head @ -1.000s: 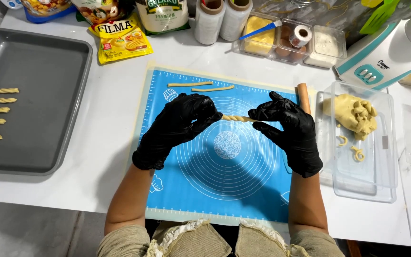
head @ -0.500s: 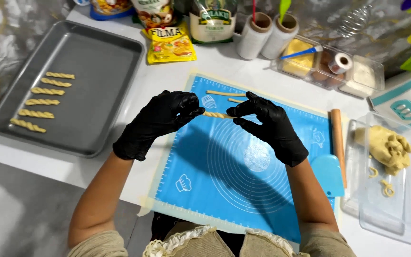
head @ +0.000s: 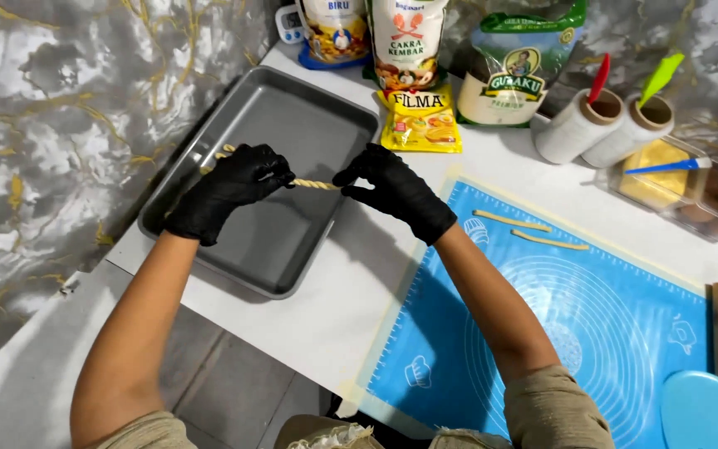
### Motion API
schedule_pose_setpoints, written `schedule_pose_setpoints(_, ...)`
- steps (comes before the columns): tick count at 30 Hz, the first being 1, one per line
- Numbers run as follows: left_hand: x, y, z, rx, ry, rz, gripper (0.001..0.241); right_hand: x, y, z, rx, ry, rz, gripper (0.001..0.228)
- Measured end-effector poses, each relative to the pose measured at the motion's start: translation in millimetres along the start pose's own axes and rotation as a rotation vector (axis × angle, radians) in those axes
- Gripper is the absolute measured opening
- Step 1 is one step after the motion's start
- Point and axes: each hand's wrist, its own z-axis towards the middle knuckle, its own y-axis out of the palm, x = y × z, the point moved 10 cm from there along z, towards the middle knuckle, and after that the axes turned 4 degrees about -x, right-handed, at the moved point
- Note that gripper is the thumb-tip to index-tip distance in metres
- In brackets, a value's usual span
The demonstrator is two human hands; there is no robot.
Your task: Twisting strips of dough into spiral shapes using hands and a wooden stick, then arranging them on a baking tray.
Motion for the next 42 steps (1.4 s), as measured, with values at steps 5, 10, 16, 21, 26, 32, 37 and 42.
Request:
schedule_pose_setpoints(5,-68,-35,36,0.02,-0.17,0.219,0.032,12,37,71,0.118,-0.281,-0.052,0.015)
schedule_pose_setpoints(10,-165,-22,73,0.048,-0.23,0.614,0.03,59,103,139,-0.011,-0.125,-0.159,0.017)
schedule_pose_setpoints(16,-143,-38,83,0.055,-0.23,0.824,0.022,90,142,169,-0.142,0.017,-0.17,0.018)
schedule_pose_setpoints(21,-109,-50,73,0.052,-0.195,0.738,0.016,77,160,168,-0.2,-0.204,-0.524,0.021)
schedule_pose_setpoints(26,-137,-47,72,0.093,-0.182,0.645,0.017,67,147,168,-0.197,-0.211,-0.441,0.029)
schedule_pose_setpoints(32,-120,-63,56,0.08,-0.446,0.184,0.092,79,154,174,-0.25,-0.053,-0.352,0.041)
schedule_pose_setpoints(37,-162,-44,61,0.068,-0.533,0.165,0.087,104,179,185,-0.253,0.12,-0.259,0.049)
schedule_pose_setpoints(42,-160,-50,63,0.13,-0.569,0.044,0.08,121,186,184,-0.292,0.414,0.118,0.058)
